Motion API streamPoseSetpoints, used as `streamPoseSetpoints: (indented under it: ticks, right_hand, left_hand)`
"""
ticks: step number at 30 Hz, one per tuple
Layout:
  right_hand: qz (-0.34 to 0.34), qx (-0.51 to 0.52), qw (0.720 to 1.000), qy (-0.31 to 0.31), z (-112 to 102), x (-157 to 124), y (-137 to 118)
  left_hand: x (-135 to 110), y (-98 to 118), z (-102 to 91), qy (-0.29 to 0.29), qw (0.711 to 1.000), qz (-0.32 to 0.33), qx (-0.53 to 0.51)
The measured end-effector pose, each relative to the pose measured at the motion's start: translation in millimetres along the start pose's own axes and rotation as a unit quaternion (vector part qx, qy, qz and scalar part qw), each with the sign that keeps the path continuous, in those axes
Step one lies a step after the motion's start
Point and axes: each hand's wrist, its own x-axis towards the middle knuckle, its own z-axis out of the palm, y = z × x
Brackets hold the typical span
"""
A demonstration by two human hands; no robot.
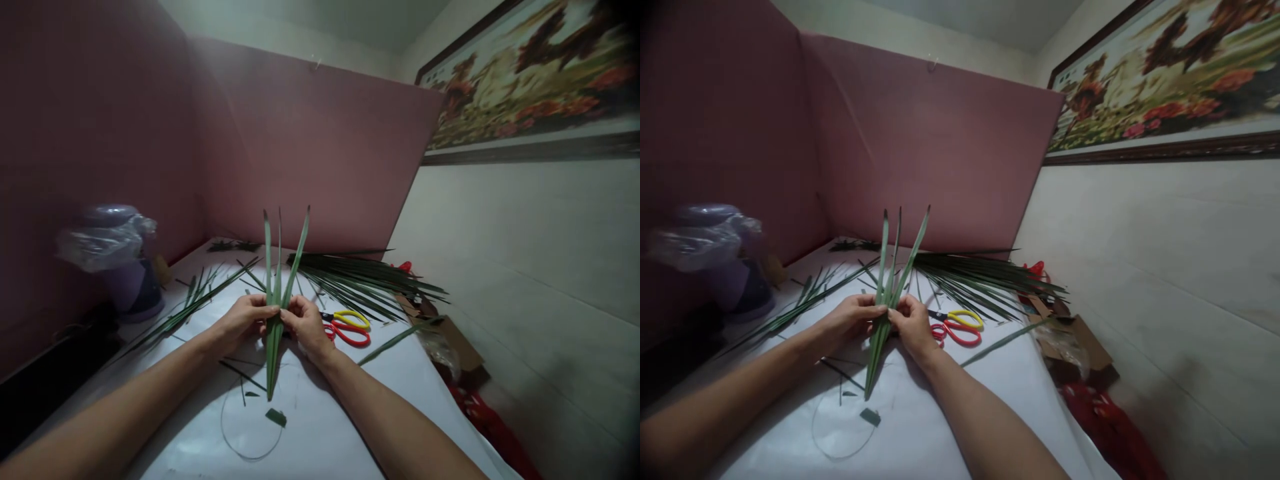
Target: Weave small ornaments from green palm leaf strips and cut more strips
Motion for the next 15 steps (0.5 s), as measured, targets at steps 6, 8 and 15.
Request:
streamPoseSetpoints:
  ticks: [6,8,15]
  right_hand:
    - [0.008,0.006,1.0,-0.004,1,-4,-5]
    - [0.014,0.01,1.0,-0.011,2,-6,-6]
    - [0.028,0.014,0.999,-0.027,1,-7,-4]
  left_hand:
    - [1,-3,5.1,0.011,0.998,0.014,-0.063]
    - [3,-7,5.8,0.003,0.996,0.035,-0.079]
    - [3,-13,2.2,0.038,0.996,0.06,-0.058]
